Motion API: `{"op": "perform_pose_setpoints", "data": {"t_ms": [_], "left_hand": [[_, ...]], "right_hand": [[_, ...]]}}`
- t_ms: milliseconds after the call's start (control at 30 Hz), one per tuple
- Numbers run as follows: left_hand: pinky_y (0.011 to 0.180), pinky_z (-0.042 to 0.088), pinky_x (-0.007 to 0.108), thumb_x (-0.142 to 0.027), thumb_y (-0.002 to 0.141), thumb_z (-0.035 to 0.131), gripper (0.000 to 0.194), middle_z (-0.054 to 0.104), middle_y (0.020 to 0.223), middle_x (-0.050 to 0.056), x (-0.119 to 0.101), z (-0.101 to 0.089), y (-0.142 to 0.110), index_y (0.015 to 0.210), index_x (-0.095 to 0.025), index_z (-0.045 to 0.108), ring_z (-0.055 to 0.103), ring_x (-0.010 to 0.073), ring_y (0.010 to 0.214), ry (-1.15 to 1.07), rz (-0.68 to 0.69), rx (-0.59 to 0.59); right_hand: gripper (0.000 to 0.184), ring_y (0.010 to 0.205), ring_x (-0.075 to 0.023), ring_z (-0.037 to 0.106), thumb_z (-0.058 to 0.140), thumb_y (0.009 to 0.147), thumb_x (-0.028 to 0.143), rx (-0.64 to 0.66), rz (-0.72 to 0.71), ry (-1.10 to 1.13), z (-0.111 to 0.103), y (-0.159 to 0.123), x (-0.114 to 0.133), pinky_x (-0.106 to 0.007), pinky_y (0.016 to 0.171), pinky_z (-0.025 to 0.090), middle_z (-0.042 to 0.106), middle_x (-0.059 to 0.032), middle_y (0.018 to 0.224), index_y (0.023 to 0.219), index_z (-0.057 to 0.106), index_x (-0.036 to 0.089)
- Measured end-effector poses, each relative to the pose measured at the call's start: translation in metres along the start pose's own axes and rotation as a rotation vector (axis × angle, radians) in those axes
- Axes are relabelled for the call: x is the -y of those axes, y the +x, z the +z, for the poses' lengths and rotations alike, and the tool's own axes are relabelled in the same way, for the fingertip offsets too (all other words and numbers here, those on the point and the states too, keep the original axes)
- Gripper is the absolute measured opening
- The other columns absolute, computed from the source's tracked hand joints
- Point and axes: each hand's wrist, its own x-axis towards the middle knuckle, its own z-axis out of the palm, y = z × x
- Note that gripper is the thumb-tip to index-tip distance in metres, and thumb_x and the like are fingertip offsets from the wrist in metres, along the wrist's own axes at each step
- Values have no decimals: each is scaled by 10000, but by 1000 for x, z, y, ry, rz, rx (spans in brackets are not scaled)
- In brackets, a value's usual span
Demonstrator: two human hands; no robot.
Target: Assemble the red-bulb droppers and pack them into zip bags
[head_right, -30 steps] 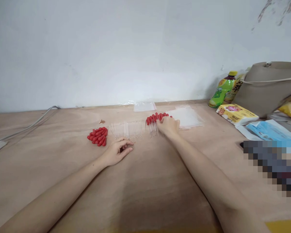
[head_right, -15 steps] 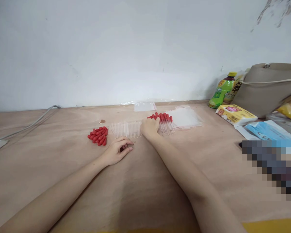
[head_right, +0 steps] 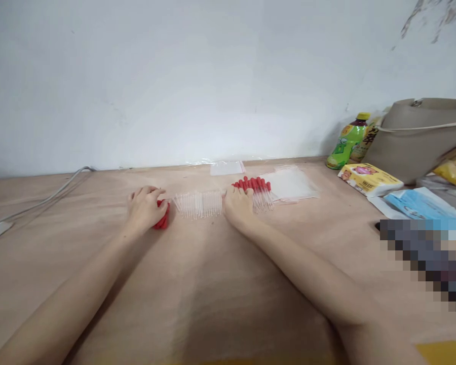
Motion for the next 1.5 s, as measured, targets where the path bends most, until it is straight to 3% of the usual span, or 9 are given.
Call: {"op": "perform_pose_setpoints", "data": {"t_ms": [100,233,433,567,800,933,1133,1367,1500], "left_hand": [[913,263,469,-274,747,473,271,594,1053,115,9,4,5,931,-179,649,487,301,1005,0,-37,90],[921,204,545,-271,755,447,227,629,959,112,9,9,5,756,-181,655,518,311,959,24,-65,182],[897,229,521,-244,765,431,226,652,874,93,7,7,3,731,-191,648,554,285,888,-16,-71,101],[858,249,518,-312,787,424,257,657,878,96,7,1,3,825,-205,654,558,299,880,-44,-90,52],[812,312,433,-248,768,418,212,674,770,75,6,-2,4,823,-192,615,598,257,808,-75,-85,201],[770,342,385,-205,783,388,272,668,886,77,4,0,3,934,-212,615,591,251,857,8,-26,191],[819,321,400,-190,799,384,316,628,976,74,4,6,-1,859,-274,683,557,257,944,70,18,201],[762,401,373,-201,807,392,286,618,942,88,-2,-6,0,911,-190,658,591,245,833,-38,51,52],[705,460,297,-247,817,449,222,628,917,64,-18,-9,-9,874,-182,653,602,189,785,-418,72,-44]], "right_hand": [[192,653,-168,503,324,853,197,-26,-191,101,-1,-29,-13,-337,771,217,616,-63,708,803,502,146],[167,673,-142,525,350,861,177,-60,-303,237,1,-54,-24,-312,771,227,626,-38,743,813,508,153],[241,785,-156,552,356,869,160,-126,-300,282,4,-59,-28,-322,797,243,634,-70,854,1025,539,146],[250,788,-148,543,349,883,172,-90,-305,310,5,-58,-28,-316,788,248,623,-64,861,990,575,163],[233,793,-150,543,375,862,146,-57,-300,326,3,-58,-28,-326,805,251,612,-60,854,964,583,161],[221,780,-144,544,388,858,151,-53,-292,326,4,-57,-28,-326,806,253,610,-51,840,955,586,166],[221,796,-147,540,383,859,159,-42,-284,355,5,-57,-29,-330,813,243,616,-57,855,949,585,167],[203,794,-145,538,392,850,158,-50,-265,386,5,-57,-28,-329,817,247,612,-53,861,928,579,165],[166,739,-136,530,418,840,181,-61,-248,421,2,-56,-28,-323,805,258,612,-47,841,891,575,167]]}}
